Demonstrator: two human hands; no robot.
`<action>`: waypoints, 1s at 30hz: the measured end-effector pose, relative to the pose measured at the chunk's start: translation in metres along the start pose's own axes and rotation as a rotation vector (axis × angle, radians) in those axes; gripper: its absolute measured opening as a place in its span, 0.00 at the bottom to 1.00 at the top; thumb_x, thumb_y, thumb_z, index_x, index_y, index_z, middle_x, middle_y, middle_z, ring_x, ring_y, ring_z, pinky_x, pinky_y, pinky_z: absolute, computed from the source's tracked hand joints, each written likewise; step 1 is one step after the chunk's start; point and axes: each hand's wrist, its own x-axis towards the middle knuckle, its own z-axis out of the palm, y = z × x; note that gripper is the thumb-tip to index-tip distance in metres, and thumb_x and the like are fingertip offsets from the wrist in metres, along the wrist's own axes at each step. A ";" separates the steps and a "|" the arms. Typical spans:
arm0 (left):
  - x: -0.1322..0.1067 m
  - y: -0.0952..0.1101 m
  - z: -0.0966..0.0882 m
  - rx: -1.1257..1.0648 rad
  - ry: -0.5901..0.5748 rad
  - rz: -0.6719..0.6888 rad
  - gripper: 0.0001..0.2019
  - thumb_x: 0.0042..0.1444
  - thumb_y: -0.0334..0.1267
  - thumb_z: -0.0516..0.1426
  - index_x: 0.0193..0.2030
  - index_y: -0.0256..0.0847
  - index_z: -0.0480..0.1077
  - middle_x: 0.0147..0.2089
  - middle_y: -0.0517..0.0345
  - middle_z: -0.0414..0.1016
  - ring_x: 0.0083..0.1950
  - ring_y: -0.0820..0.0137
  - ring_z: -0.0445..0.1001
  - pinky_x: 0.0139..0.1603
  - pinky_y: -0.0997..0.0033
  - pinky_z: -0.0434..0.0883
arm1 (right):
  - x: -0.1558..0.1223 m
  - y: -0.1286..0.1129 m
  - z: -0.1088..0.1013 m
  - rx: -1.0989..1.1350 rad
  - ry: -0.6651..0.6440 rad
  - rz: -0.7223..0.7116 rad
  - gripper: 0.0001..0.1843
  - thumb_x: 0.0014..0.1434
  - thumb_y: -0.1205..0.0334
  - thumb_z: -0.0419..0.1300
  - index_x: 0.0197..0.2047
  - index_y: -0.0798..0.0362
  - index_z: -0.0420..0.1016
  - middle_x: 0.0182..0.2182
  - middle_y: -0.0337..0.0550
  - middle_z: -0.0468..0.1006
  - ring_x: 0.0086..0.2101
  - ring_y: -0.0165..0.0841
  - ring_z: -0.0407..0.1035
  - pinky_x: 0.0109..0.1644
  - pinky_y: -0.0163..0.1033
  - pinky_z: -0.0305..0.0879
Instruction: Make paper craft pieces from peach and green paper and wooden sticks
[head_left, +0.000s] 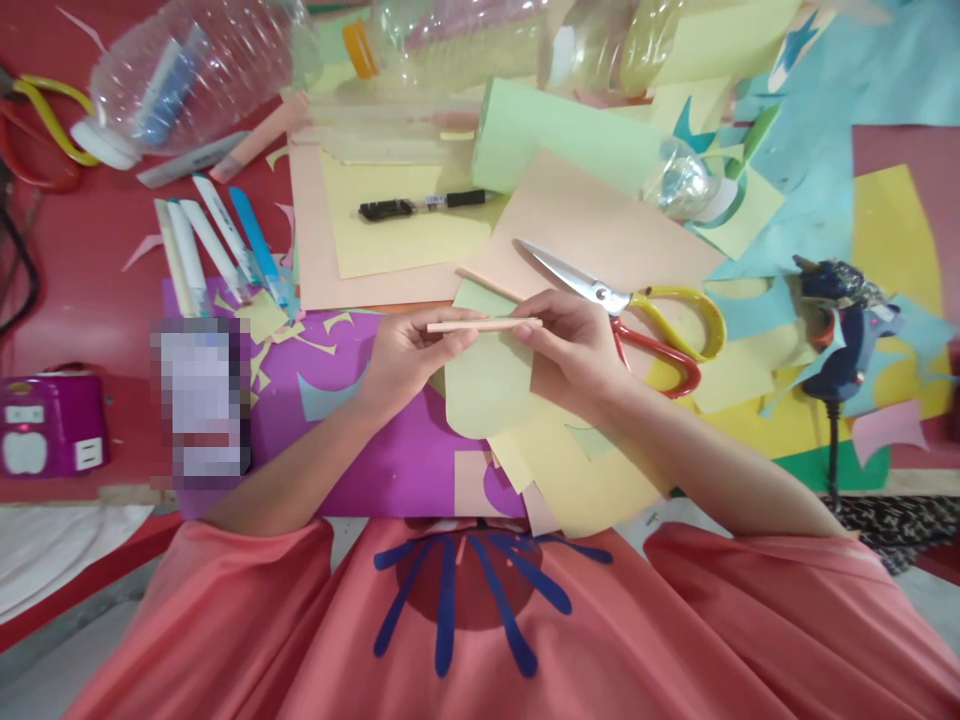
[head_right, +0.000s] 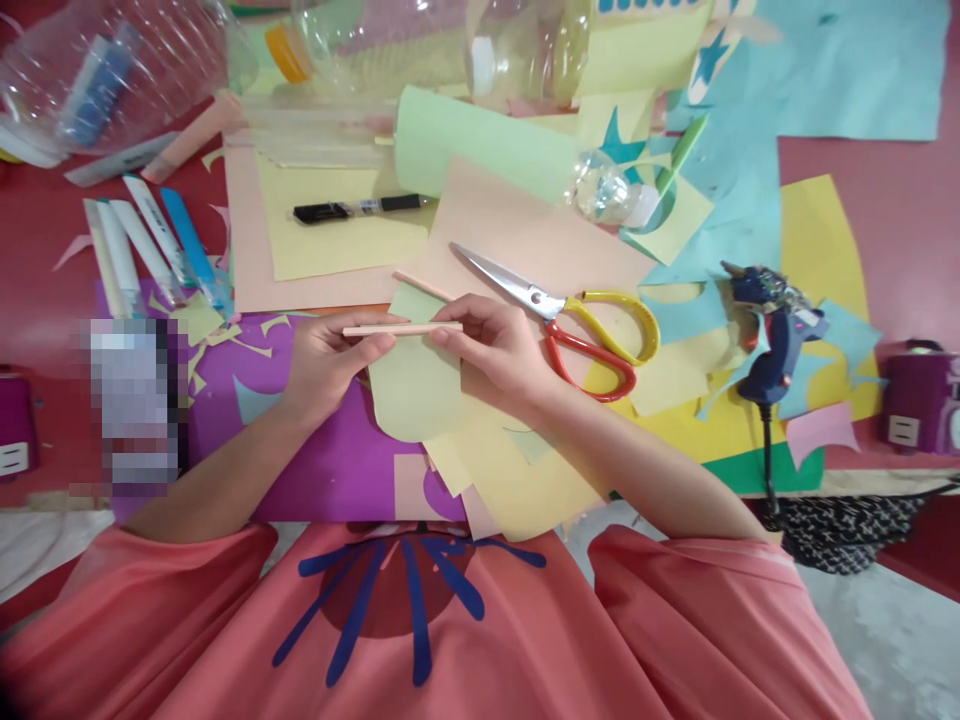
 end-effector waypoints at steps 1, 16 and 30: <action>0.000 0.000 0.000 0.002 -0.001 0.001 0.10 0.47 0.44 0.65 0.34 0.42 0.82 0.21 0.63 0.68 0.22 0.79 0.59 0.23 0.76 0.57 | 0.000 0.000 0.000 0.001 0.004 0.006 0.17 0.46 0.49 0.73 0.29 0.51 0.75 0.25 0.34 0.73 0.26 0.25 0.67 0.31 0.35 0.64; 0.002 -0.007 -0.002 0.120 -0.041 0.035 0.14 0.46 0.48 0.67 0.36 0.42 0.82 0.30 0.57 0.81 0.27 0.75 0.70 0.26 0.76 0.65 | 0.001 0.003 -0.003 -0.056 -0.066 -0.016 0.09 0.50 0.58 0.71 0.32 0.52 0.78 0.27 0.35 0.76 0.27 0.24 0.68 0.31 0.34 0.63; 0.002 -0.004 -0.001 0.080 -0.068 0.031 0.10 0.47 0.44 0.66 0.36 0.43 0.82 0.31 0.58 0.80 0.27 0.76 0.70 0.26 0.76 0.66 | 0.000 0.004 -0.005 -0.040 -0.056 0.004 0.08 0.51 0.58 0.70 0.31 0.52 0.78 0.27 0.37 0.78 0.28 0.26 0.69 0.33 0.36 0.65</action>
